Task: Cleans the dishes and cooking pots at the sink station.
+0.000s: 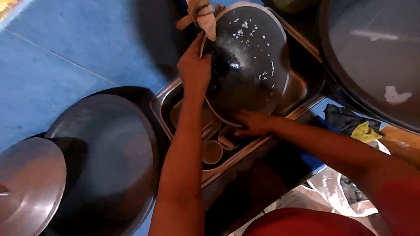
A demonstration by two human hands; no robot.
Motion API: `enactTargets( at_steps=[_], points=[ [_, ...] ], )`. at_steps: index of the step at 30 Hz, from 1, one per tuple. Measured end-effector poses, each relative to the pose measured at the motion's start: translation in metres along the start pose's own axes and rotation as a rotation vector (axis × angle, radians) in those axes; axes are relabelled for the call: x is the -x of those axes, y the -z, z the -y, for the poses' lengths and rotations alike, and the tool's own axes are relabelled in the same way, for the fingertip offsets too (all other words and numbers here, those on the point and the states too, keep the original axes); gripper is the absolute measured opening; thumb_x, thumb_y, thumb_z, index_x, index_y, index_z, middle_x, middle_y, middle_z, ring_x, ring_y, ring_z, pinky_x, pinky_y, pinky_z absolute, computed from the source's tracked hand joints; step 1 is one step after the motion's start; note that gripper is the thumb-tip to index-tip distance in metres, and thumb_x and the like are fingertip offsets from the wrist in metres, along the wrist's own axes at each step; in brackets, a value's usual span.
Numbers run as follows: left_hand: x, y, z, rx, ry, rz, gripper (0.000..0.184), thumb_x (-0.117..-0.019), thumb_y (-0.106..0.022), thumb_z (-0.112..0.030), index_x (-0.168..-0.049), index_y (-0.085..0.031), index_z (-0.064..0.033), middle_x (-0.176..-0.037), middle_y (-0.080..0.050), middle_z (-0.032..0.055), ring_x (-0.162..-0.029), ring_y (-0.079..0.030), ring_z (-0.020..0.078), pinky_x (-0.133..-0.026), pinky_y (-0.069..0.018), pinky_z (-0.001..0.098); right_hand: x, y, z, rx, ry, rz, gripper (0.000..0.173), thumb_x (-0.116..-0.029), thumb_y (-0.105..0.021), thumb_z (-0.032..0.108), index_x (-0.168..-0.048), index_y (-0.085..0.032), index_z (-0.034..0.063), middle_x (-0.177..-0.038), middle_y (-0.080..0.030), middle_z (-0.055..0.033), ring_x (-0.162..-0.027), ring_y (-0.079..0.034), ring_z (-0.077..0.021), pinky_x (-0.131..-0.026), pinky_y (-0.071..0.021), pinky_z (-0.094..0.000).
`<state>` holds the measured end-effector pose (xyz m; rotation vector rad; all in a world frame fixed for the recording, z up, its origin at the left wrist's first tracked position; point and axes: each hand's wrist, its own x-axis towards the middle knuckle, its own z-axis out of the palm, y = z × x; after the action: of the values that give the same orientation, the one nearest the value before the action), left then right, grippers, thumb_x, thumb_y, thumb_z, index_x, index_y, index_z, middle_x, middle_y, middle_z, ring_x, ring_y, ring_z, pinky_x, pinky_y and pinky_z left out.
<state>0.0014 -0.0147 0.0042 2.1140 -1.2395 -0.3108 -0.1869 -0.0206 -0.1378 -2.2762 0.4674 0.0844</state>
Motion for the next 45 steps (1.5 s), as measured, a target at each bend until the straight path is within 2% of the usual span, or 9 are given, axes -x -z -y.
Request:
enactTargets(
  at_steps=[4,12,16,24,30,33,38,42,45],
  points=[
    [-0.008,-0.002,0.003,0.218,-0.009,0.033,0.058,-0.0963,-0.067,-0.020,-0.150,-0.051,-0.0065,-0.142,-0.061,0.0140,-0.130,-0.058,0.0203,-0.110,-0.0454,0.0390,-0.004,-0.010,0.000,0.080,0.112,-0.210,0.049,-0.1020,-0.063,0.023,-0.145,-0.054,0.0024,-0.138,-0.060,-0.0246,-0.117,-0.066,-0.0416,-0.099,-0.0536,-0.0558],
    [0.025,-0.015,-0.010,0.172,0.020,0.085,0.069,-0.0972,-0.063,-0.011,-0.159,-0.035,-0.0056,-0.163,-0.039,0.0151,-0.150,-0.038,0.0241,-0.122,-0.0319,0.0422,-0.037,0.050,0.090,-0.484,-0.105,-0.548,0.035,-0.1022,-0.060,0.016,-0.131,-0.062,-0.0030,-0.120,-0.070,-0.0211,-0.114,-0.067,-0.0313,-0.101,-0.0516,-0.0513],
    [0.001,-0.014,-0.027,0.092,0.043,0.100,0.046,-0.1056,-0.050,-0.014,-0.150,-0.049,-0.0039,-0.148,-0.054,0.0206,-0.140,-0.049,0.0299,-0.117,-0.0374,0.0460,-0.038,0.043,0.085,-0.812,-0.058,-0.406,0.056,-0.1029,-0.056,0.014,-0.154,-0.038,0.0023,-0.149,-0.049,-0.0226,-0.135,-0.053,-0.0284,-0.111,-0.0465,-0.0450],
    [-0.001,-0.005,-0.009,0.054,0.021,0.084,0.044,-0.1042,-0.051,-0.012,-0.148,-0.055,-0.0093,-0.145,-0.060,0.0142,-0.138,-0.053,0.0245,-0.116,-0.0386,0.0432,0.012,0.008,-0.034,0.232,-0.359,0.004,0.070,-0.1087,-0.032,0.055,-0.153,-0.046,0.0025,-0.160,-0.038,-0.0262,-0.151,-0.026,-0.0499,-0.121,-0.0173,-0.0682],
    [0.004,-0.014,-0.014,0.054,0.037,0.045,0.043,-0.1036,-0.051,-0.011,-0.146,-0.057,-0.0093,-0.143,-0.061,0.0122,-0.136,-0.055,0.0218,-0.116,-0.0396,0.0414,-0.046,0.006,0.058,-0.709,-0.331,-0.202,0.070,-0.1113,-0.021,0.052,-0.131,-0.060,-0.0030,-0.121,-0.065,-0.0256,-0.112,-0.063,-0.0359,-0.098,-0.0493,-0.0559],
    [0.005,-0.014,-0.016,0.030,0.047,0.040,0.044,-0.1033,-0.051,-0.009,-0.147,-0.056,-0.0099,-0.143,-0.061,0.0133,-0.136,-0.055,0.0237,-0.116,-0.0396,0.0429,-0.047,0.006,0.065,-0.885,-0.201,-0.258,0.064,-0.1120,-0.021,0.049,-0.149,-0.048,0.0040,-0.139,-0.058,-0.0215,-0.123,-0.059,-0.0295,-0.104,-0.0480,-0.0504],
    [0.007,-0.014,-0.010,0.067,0.055,0.008,0.048,-0.1026,-0.051,-0.008,-0.150,-0.053,-0.0123,-0.147,-0.059,0.0106,-0.139,-0.053,0.0204,-0.117,-0.0384,0.0387,-0.042,0.006,0.028,-0.423,-0.437,-0.027,0.062,-0.1113,-0.032,0.048,-0.136,-0.061,-0.0001,-0.135,-0.061,-0.0270,-0.129,-0.057,-0.0431,-0.108,-0.0405,-0.0655],
    [0.013,-0.013,-0.010,0.061,0.038,0.009,0.049,-0.1039,-0.050,-0.008,-0.152,-0.050,-0.0095,-0.150,-0.056,0.0130,-0.141,-0.051,0.0217,-0.118,-0.0371,0.0382,-0.075,0.014,0.073,-0.948,-0.240,-0.292,0.047,-0.1136,-0.032,0.031,-0.134,-0.058,-0.0021,-0.127,-0.062,-0.0191,-0.114,-0.060,-0.0243,-0.099,-0.0490,-0.0430],
    [0.017,-0.019,-0.010,0.060,0.018,-0.001,0.047,-0.1036,-0.050,-0.008,-0.150,-0.053,-0.0102,-0.147,-0.058,0.0143,-0.137,-0.054,0.0222,-0.115,-0.0401,0.0383,-0.077,0.006,0.067,-0.988,-0.035,-0.372,0.045,-0.1137,-0.029,0.025,-0.146,-0.047,-0.0012,-0.143,-0.056,-0.0170,-0.130,-0.054,-0.0184,-0.111,-0.0427,-0.0348]
  ],
)
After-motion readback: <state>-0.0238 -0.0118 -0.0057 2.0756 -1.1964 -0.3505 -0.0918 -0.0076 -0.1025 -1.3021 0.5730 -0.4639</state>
